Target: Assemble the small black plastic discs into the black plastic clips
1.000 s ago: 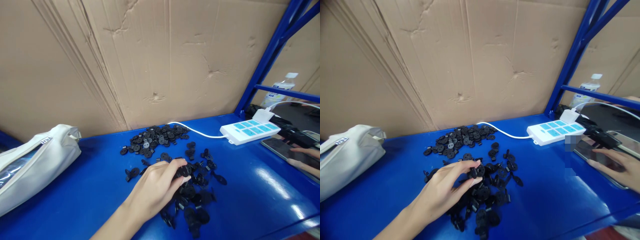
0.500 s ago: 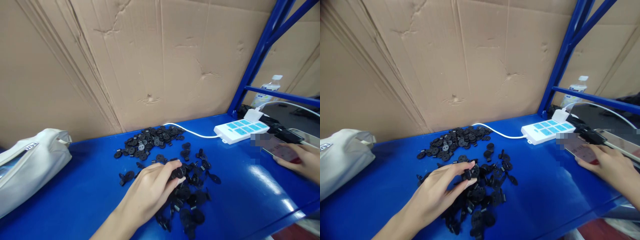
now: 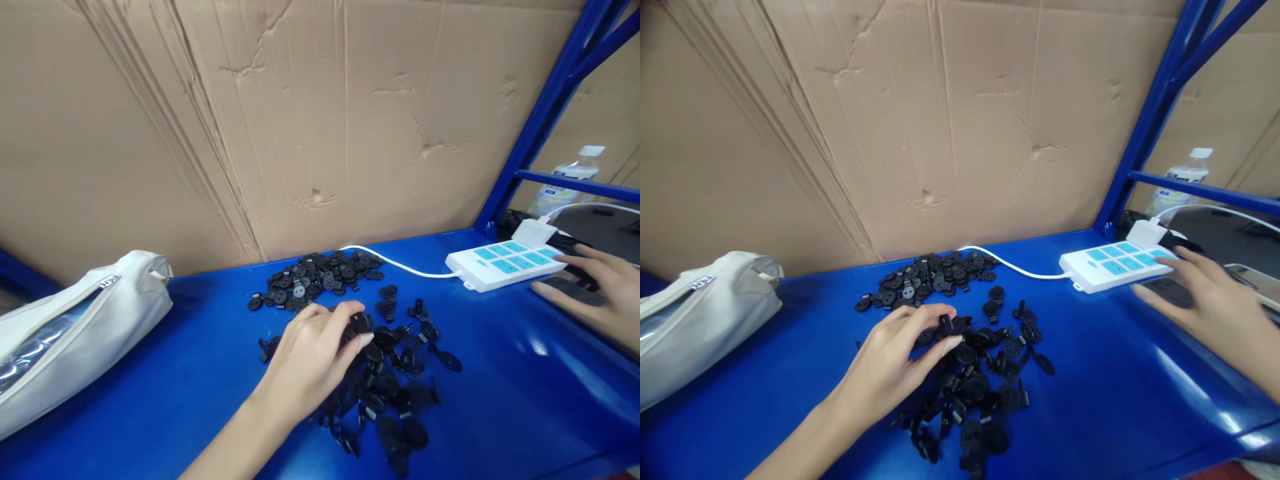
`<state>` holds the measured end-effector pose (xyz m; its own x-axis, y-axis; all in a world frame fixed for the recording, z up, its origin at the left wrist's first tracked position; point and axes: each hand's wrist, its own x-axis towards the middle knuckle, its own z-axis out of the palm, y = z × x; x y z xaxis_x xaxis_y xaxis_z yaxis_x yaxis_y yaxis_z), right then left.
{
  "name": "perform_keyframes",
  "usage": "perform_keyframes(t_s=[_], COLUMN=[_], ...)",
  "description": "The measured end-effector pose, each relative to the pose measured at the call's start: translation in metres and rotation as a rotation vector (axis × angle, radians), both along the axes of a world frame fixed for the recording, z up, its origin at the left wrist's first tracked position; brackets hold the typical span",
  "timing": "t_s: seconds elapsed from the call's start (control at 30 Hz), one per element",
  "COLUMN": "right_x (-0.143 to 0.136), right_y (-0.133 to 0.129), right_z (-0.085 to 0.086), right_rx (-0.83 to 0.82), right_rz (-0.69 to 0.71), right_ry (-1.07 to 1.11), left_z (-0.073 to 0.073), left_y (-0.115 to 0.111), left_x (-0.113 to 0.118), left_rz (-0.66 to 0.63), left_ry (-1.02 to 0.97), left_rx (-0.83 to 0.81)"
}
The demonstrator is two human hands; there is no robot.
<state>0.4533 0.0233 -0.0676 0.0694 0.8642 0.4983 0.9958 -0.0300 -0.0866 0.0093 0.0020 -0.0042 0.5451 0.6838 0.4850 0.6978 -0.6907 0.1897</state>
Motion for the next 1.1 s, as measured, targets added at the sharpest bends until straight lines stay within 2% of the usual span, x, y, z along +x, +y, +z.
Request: perform_keyframes(t_s=[0.07, 0.1, 0.13, 0.17, 0.27, 0.37, 0.47, 0.57, 0.77, 0.9, 1.1], right_x=[-0.053, -0.078, -0.1, -0.119, -0.161, -0.187, -0.204, -0.215, -0.214, -0.21, -0.217], right_y=[0.01, 0.017, 0.026, 0.035, 0.066, 0.095, 0.114, 0.122, 0.125, 0.117, 0.094], right_z=[0.023, 0.031, 0.036, 0.04, 0.047, 0.051, 0.051, 0.045, 0.038, 0.043, 0.059], right_rx=[0.047, 0.049, 0.005, -0.031, -0.23, -0.361, -0.464, -0.542, -0.594, -0.553, -0.438], right_rz=[0.178, 0.316, 0.447, 0.518, 0.731, 0.831, 0.862, 0.859, 0.802, 0.78, 0.851], right_ry=[0.034, 0.074, 0.117, 0.121, 0.101, 0.097, 0.095, 0.07, 0.032, 0.054, 0.095], left_z=[0.0, 0.0, 0.0, 0.0, 0.0, 0.003, 0.007, 0.01, 0.01, 0.006, 0.003], left_y=[0.005, 0.008, 0.01, 0.013, 0.018, 0.021, 0.024, 0.027, 0.031, 0.031, 0.024], left_x=[-0.004, -0.006, -0.009, -0.011, -0.016, -0.021, -0.026, -0.033, -0.041, -0.041, -0.039], left_rz=[0.064, 0.086, 0.102, 0.116, 0.176, 0.254, 0.3, 0.354, 0.392, 0.286, 0.079], left_ry=[0.04, 0.06, 0.083, 0.107, 0.176, 0.2, 0.187, 0.171, 0.169, 0.184, 0.223], left_rx=[0.006, 0.004, -0.006, -0.02, -0.061, -0.057, -0.043, -0.037, -0.076, -0.173, -0.38])
